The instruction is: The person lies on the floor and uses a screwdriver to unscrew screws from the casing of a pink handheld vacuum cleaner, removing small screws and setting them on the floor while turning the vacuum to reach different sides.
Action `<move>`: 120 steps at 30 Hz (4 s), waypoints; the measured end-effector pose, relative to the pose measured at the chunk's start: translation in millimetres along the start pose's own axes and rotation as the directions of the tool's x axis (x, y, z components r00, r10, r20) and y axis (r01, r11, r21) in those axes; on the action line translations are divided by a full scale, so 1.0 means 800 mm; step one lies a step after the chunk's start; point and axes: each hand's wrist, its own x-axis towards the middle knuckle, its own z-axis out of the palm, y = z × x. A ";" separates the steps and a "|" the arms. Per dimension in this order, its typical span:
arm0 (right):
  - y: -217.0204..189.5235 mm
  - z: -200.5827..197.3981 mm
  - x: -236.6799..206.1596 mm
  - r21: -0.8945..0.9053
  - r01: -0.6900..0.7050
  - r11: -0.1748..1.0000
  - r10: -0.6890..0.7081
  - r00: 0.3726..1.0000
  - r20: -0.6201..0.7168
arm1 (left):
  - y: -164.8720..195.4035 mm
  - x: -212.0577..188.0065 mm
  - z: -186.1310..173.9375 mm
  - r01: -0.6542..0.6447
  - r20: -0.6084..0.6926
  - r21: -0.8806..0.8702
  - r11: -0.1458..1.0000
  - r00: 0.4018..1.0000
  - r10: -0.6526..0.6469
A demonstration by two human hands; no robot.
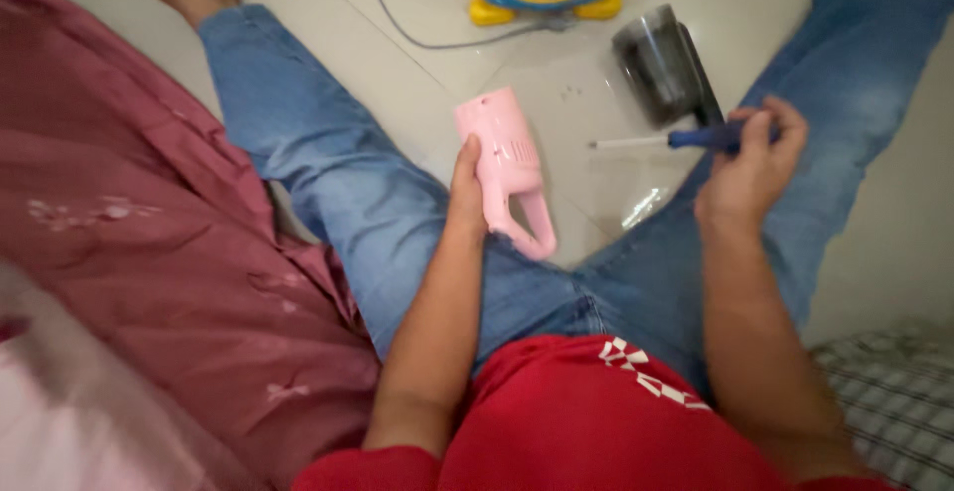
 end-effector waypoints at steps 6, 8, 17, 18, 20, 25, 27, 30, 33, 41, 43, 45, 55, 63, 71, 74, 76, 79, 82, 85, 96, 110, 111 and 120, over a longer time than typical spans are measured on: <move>0.037 0.015 -0.005 -0.326 -0.057 0.944 0.094 0.990 0.100 | -0.009 0.004 0.014 -0.064 -0.118 0.143 0.988 0.990 0.081; 0.065 0.032 -0.016 -0.402 -0.209 0.891 0.250 0.967 0.051 | -0.005 0.002 0.018 -0.084 -0.132 0.165 0.983 0.985 0.107; 0.081 0.045 -0.030 -0.850 0.204 0.486 0.044 0.965 0.257 | -0.009 0.001 0.011 0.070 -0.070 0.010 0.997 0.995 -0.069; 0.080 0.046 -0.033 -0.864 0.209 0.458 0.058 0.963 0.264 | -0.011 0.001 0.010 0.065 -0.052 0.013 0.998 0.997 -0.064; 0.078 0.046 -0.037 -0.879 0.185 0.440 0.106 0.961 0.256 | -0.012 -0.001 0.008 0.048 -0.038 0.029 0.998 0.998 -0.046; 0.082 0.042 -0.046 -0.894 0.188 0.407 0.107 0.962 0.251 | -0.013 -0.004 0.008 0.073 -0.061 0.040 0.997 0.996 -0.071; 0.085 0.039 -0.047 -0.877 0.228 0.422 0.073 0.956 0.283 | -0.013 -0.004 0.010 0.057 -0.050 0.038 0.998 0.997 -0.055; 0.086 0.037 -0.047 -0.860 0.298 0.414 0.009 0.943 0.331 | -0.013 -0.003 0.011 0.060 -0.042 0.005 0.998 0.997 -0.060; 0.078 0.041 -0.051 -0.877 0.394 0.275 -0.162 0.918 0.362 | -0.013 -0.005 0.012 0.036 -0.018 -0.017 0.999 0.999 -0.037; 0.063 0.076 -0.064 0.009 -0.636 0.772 0.600 0.732 0.323 | -0.017 -0.030 0.059 -0.207 0.067 0.624 0.753 0.975 0.212; 0.066 0.085 -0.075 0.178 -0.769 0.614 0.684 0.631 0.367 | -0.018 -0.051 0.086 -0.331 0.166 0.810 0.485 0.922 0.351; 0.072 0.092 -0.087 0.292 -0.803 0.519 0.718 0.595 0.361 | -0.020 -0.070 0.113 -0.318 0.234 0.935 0.157 0.885 0.404; 0.106 0.069 -0.082 0.390 -0.749 0.536 0.672 0.658 0.340 | -0.030 -0.098 0.170 -0.443 0.490 0.871 -0.213 0.743 0.455; 0.094 0.085 -0.088 0.383 -0.784 0.489 0.721 0.610 0.328 | -0.024 -0.096 0.169 -0.375 0.486 0.871 -0.317 0.750 0.449; 0.097 0.070 -0.071 0.275 -0.833 0.481 0.746 0.553 0.371 | -0.046 -0.059 0.100 -0.347 0.249 0.929 0.132 0.846 0.471; 0.087 0.039 -0.046 -0.043 -0.790 0.611 0.764 0.575 0.292 | -0.046 -0.033 0.046 -0.179 -0.031 0.569 0.803 0.971 0.238; 0.079 0.022 -0.025 -0.385 -0.533 0.754 0.622 0.767 0.157 | -0.036 -0.020 0.019 0.068 -0.054 0.004 0.998 0.996 -0.068; 0.067 0.011 -0.019 -0.845 -0.078 0.529 0.262 0.962 0.075 | -0.024 -0.019 -0.002 0.182 0.216 -0.208 0.961 0.967 -0.137; 0.062 0.015 -0.025 -0.971 -0.038 0.235 0.284 0.958 0.031 | -0.021 -0.020 0.008 0.156 0.298 -0.176 0.972 0.949 -0.099; 0.064 0.025 -0.039 -0.976 0.109 0.187 0.239 0.959 0.153 | -0.016 -0.022 0.024 0.153 0.318 -0.157 0.976 0.943 -0.097; -0.019 0.039 -0.019 -0.341 0.125 0.932 -0.053 0.976 0.212 | -0.027 -0.012 0.022 0.141 0.210 -0.153 0.978 0.972 -0.107; -0.045 0.079 -0.070 0.103 0.048 0.994 -0.071 0.971 0.229 | -0.035 -0.019 0.037 0.091 0.086 -0.019 0.996 0.992 -0.089; -0.045 0.079 -0.072 0.094 0.059 0.994 -0.079 0.971 0.227 | -0.035 -0.019 0.038 0.074 0.092 -0.014 0.997 0.993 -0.072; -0.037 0.082 -0.087 0.057 0.210 0.976 -0.218 0.926 0.310 | -0.036 -0.018 0.037 -0.023 0.091 0.046 0.999 0.996 0.018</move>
